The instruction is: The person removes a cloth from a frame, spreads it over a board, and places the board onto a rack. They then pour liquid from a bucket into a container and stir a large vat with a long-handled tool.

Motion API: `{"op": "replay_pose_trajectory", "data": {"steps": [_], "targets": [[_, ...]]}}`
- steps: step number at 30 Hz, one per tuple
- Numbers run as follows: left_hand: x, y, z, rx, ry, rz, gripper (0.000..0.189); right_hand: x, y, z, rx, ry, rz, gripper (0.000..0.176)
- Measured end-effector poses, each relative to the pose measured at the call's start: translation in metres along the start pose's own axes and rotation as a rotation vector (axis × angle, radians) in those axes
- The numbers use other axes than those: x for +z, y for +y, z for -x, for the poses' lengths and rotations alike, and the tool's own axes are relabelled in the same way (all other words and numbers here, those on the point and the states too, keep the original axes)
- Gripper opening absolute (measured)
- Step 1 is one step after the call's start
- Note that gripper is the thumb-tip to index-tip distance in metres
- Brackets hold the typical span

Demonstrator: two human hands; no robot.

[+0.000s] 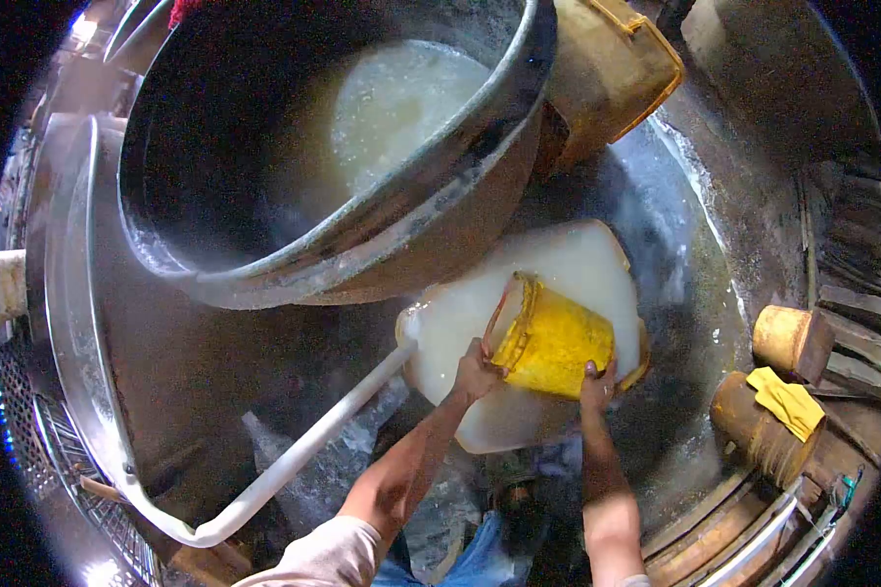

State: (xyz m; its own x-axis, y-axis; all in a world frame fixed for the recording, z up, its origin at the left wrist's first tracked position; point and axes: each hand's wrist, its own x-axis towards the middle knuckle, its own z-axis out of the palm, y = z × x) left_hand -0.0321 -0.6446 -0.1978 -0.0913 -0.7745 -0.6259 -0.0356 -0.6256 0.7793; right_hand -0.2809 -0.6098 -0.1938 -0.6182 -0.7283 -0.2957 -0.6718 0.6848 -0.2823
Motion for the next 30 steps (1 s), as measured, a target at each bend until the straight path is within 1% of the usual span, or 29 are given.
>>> {"op": "replay_pose_trajectory", "data": {"steps": [1,3,4,5,7,9,10,11,13,15,16,18,19,20,22,23,24,25,26,27,28,29,30], "targets": [[0.001,0.000,-0.003,0.007,-0.001,-0.004,0.037,0.009,0.006,-0.003,0.000,-0.010,-0.034,0.068],[0.004,-0.011,-0.012,0.077,0.040,-0.221,0.036,0.041,0.025,-0.010,0.032,-0.084,-0.111,0.063],[0.006,-0.010,-0.012,0.086,0.039,-0.225,0.036,0.055,0.035,-0.011,0.058,-0.134,-0.152,0.061],[0.007,-0.008,-0.011,-0.026,-0.025,0.037,0.034,0.069,0.045,-0.011,0.087,-0.191,-0.184,0.058],[0.014,0.007,-0.006,-0.136,-0.093,0.293,0.033,0.087,0.062,-0.006,0.136,-0.306,-0.254,0.053],[0.034,0.051,0.009,-0.137,-0.150,-0.017,0.031,0.099,0.083,0.002,0.165,-0.399,-0.321,0.049],[0.045,0.066,0.015,-0.129,-0.157,-0.014,0.031,0.105,0.098,0.008,0.170,-0.429,-0.405,0.047],[0.057,0.080,0.020,-0.111,-0.169,0.046,0.024,0.120,0.118,0.011,0.171,-0.455,-0.582,0.046],[0.082,0.092,0.020,-0.077,-0.188,0.112,0.021,0.118,0.135,0.008,0.241,-0.386,-1.744,0.047],[0.102,0.079,0.013,-0.143,-0.139,0.214,0.019,0.053,0.096,0.030,0.231,-0.480,-1.277,0.050],[0.108,0.069,0.011,-0.137,-0.140,0.214,0.019,0.025,0.083,0.038,0.229,-0.502,-1.191,0.051],[0.115,0.062,0.015,-0.053,-0.159,-0.022,0.015,-0.020,0.074,0.055,0.219,-0.501,-1.186,0.054],[0.116,0.072,0.029,-0.047,-0.159,-0.028,0.015,-0.035,0.076,0.065,0.196,-0.490,-1.196,0.056],[0.117,0.096,0.048,0.049,-0.155,-0.138,0.012,-0.056,0.075,0.078,0.191,-0.487,-1.207,0.056],[0.120,0.155,0.088,0.169,-0.149,-0.249,0.014,-0.099,0.069,0.096,0.490,-0.466,-1.406,0.058],[0.120,0.203,0.117,-0.015,-0.147,-0.288,0.018,-0.110,0.067,0.101,0.470,-0.467,-1.418,0.058],[0.120,0.238,0.144,-0.204,-0.140,-0.322,0.021,-0.118,0.068,0.107,0.576,-0.430,-1.381,0.054],[0.123,0.256,0.163,-0.177,-0.135,-0.227,0.016,-0.126,0.067,0.112,0.678,-0.395,-1.341,0.051],[0.126,0.263,0.175,-0.125,-0.147,-0.164,0.013,-0.141,0.062,0.119,0.691,-0.405,-1.371,0.041],[0.126,0.281,0.188,-0.068,-0.160,-0.098,0.010,-0.143,0.063,0.121,0.663,-0.412,-1.377,0.041],[0.124,0.301,0.200,-0.032,-0.183,-0.115,0.008,-0.141,0.060,0.123,0.716,-0.393,-1.407,0.038],[0.121,0.334,0.223,-0.002,-0.205,-0.133,0.008,-0.135,0.059,0.125,0.774,-0.374,-1.433,0.035],[0.119,0.360,0.241,0.008,-0.249,-0.078,0.011,-0.137,0.054,0.128,0.690,-0.497,-1.487,0.041]]}}
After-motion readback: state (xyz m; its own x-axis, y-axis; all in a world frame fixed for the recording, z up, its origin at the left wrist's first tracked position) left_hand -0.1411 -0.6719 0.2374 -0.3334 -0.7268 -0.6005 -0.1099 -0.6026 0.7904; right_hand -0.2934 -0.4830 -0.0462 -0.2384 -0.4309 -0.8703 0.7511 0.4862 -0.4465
